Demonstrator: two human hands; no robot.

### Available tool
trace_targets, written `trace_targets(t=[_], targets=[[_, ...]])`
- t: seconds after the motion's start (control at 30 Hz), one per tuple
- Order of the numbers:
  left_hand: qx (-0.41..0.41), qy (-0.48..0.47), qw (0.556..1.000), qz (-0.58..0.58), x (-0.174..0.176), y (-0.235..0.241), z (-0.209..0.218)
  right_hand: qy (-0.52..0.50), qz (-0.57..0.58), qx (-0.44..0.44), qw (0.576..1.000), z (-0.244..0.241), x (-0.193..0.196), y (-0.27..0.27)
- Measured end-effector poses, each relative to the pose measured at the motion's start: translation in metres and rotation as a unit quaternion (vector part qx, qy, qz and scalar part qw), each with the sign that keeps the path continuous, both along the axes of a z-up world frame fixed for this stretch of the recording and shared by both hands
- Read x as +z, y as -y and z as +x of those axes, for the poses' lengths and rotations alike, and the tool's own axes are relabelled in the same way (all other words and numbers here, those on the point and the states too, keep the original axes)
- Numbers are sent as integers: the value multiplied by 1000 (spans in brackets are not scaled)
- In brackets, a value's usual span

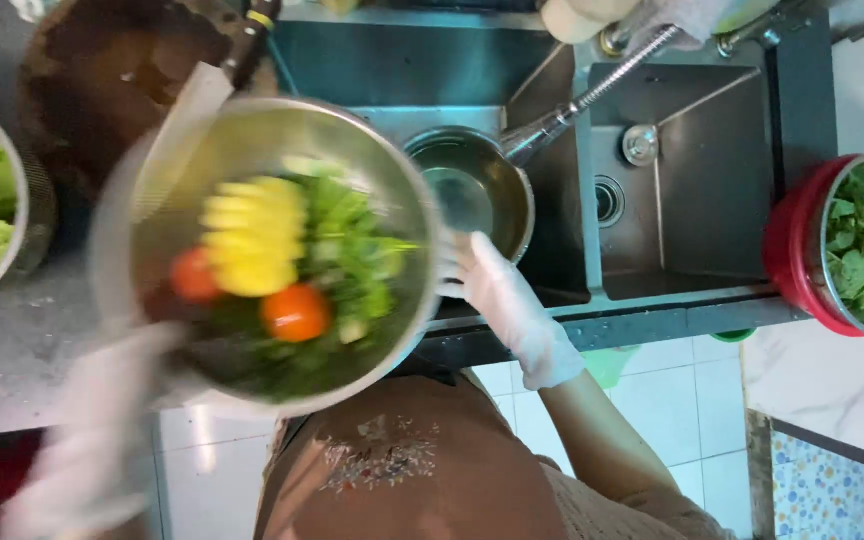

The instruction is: Washing leafy greens, tomatoes, and pineapple in a kitchen sink using a colander and pot

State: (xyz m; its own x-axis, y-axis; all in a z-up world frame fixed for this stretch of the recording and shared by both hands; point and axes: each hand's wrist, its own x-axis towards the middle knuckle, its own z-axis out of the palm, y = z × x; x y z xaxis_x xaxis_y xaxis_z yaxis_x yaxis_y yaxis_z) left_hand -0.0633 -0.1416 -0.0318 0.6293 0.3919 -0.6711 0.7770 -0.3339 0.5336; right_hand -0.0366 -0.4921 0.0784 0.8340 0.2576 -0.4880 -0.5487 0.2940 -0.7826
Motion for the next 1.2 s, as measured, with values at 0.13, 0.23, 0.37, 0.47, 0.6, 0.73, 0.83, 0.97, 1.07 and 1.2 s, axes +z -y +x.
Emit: trace_targets(t=[0.13, 0.23, 0.37, 0.47, 0.6, 0.73, 0.83, 0.97, 1.07, 1.2], targets=[[-1, -35, 999, -30, -1, 87, 21, -88, -196, -95, 972, 6, -52, 46], [-25, -49, 997, -59, -25, 161, 45, -88, -361, -104, 923, 15, -128, 100], [-115, -42, 992, -32, -30, 212, 81, -91, -433, -110, 890, 38, -186, 147], [-176, -49, 983, 18, -68, 228, 90, -71, -473, -71, 875, 53, -173, 140], [-267, -54, 948, 167, -166, 213, 105, 109, -493, 3, 863, 50, -208, 115], [-277, -80, 943, 166, -161, 215, 101, 131, -559, 155, 804, 58, -214, 80], [-213, -107, 963, 122, -132, 217, 93, 226, -608, 201, 735, 56, -205, 60], [-163, -111, 976, 88, -68, 210, 74, 410, -553, 281, 669, 26, -279, 51], [-139, -127, 979, 74, -98, 192, 69, 266, -523, 385, 712, 29, -290, 27], [-92, -133, 987, 25, -95, 177, 63, 228, -604, 392, 655, 53, -281, -25]])
